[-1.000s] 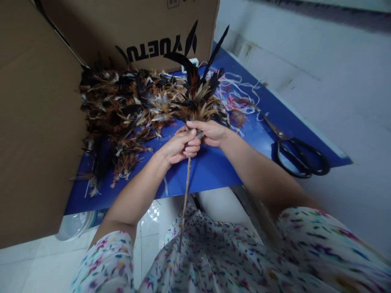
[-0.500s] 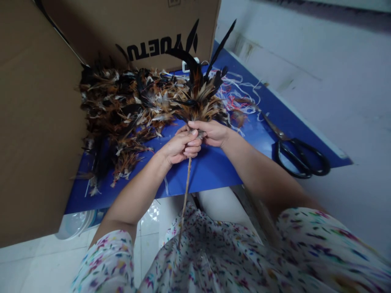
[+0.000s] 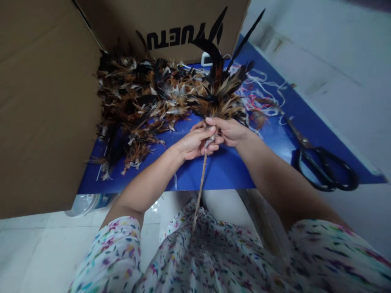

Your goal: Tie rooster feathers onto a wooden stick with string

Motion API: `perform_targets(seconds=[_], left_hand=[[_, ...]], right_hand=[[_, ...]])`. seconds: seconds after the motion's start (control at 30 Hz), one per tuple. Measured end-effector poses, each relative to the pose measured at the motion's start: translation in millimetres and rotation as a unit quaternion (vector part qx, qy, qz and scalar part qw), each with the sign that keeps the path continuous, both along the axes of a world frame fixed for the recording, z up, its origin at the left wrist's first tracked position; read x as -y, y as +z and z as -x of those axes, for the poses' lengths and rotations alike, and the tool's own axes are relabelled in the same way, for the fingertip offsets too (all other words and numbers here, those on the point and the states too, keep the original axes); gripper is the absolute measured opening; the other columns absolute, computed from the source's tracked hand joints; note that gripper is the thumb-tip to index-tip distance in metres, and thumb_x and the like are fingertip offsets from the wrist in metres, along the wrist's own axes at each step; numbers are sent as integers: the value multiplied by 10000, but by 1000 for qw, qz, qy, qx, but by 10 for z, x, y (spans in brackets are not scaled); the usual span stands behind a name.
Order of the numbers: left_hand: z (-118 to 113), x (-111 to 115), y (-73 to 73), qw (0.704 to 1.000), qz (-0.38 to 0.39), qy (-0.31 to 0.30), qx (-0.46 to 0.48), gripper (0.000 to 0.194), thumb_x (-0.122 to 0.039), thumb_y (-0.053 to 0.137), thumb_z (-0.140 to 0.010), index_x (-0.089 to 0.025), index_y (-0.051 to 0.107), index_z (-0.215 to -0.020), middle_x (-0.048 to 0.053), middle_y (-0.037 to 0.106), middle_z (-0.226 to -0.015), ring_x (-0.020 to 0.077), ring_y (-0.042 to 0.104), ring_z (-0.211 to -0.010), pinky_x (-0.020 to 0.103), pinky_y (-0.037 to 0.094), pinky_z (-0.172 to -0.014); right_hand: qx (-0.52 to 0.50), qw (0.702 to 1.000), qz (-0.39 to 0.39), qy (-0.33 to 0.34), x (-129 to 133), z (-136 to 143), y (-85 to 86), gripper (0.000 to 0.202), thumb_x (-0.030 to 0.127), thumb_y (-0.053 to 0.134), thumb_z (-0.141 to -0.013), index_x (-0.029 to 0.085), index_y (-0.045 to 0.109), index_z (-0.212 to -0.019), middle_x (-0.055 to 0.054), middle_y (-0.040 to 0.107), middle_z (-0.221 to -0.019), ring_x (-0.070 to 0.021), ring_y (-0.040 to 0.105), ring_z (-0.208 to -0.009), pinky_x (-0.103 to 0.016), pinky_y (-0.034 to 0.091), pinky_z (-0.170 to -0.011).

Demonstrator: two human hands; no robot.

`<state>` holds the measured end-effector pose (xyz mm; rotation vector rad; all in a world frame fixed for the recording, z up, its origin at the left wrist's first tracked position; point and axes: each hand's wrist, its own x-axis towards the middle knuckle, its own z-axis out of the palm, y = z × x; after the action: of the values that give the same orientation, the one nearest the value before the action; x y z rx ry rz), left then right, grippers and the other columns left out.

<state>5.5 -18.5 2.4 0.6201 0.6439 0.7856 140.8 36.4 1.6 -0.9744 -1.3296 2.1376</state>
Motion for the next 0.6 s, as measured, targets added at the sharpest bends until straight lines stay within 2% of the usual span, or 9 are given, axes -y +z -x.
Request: perform_targets(seconds=[0.1,0.2,0.4,0.5,0.6], left_hand=[[3,-7,10,1000,-4,8,-22,163,-238,554,-949,-121,596,-845,66,704,-769,101,625,-529,193,480,-463],[16,-21,15,999,-14,13,-31,160,-198,546,-950,-99,638,-864,96,746,-809,120,682,-620,248,578,-620],[47,-50,-29,999,-38,19,-23,129,-125,561,-922,-81,655,-845,95,737,-769,115,674,-606,235,563,-606],[37,-38,-25,999,-24,26,-14,116,-95,544,-918,-87,626,-838,78,707,-734,110,651,-580,249,561,-597],[17,-13,3,999,-13,31,11,93,-83,571,-901,-110,572,-812,41,646,-678,66,557,-495,209,501,-531]], right_hand=[[-1,1000,-13,11,-14,-25,-3,342,484,697,-782,143,681,-766,60,457,-338,-72,321,-257,-205,356,-319],[12,999,-25,19,-24,-36,-21,381,530,685,-774,156,662,-704,62,396,-294,-86,317,-237,-208,293,-282],[6,999,-34,24,-9,-22,-40,450,565,726,-727,195,567,-526,49,361,-290,-126,430,-292,-265,446,-362],[-17,999,-28,26,4,-9,-43,464,554,774,-682,193,543,-502,54,359,-305,-102,396,-301,-243,410,-350],[-20,1000,-8,15,19,6,-36,408,522,779,-702,183,592,-575,65,365,-326,-73,341,-311,-216,378,-352]])
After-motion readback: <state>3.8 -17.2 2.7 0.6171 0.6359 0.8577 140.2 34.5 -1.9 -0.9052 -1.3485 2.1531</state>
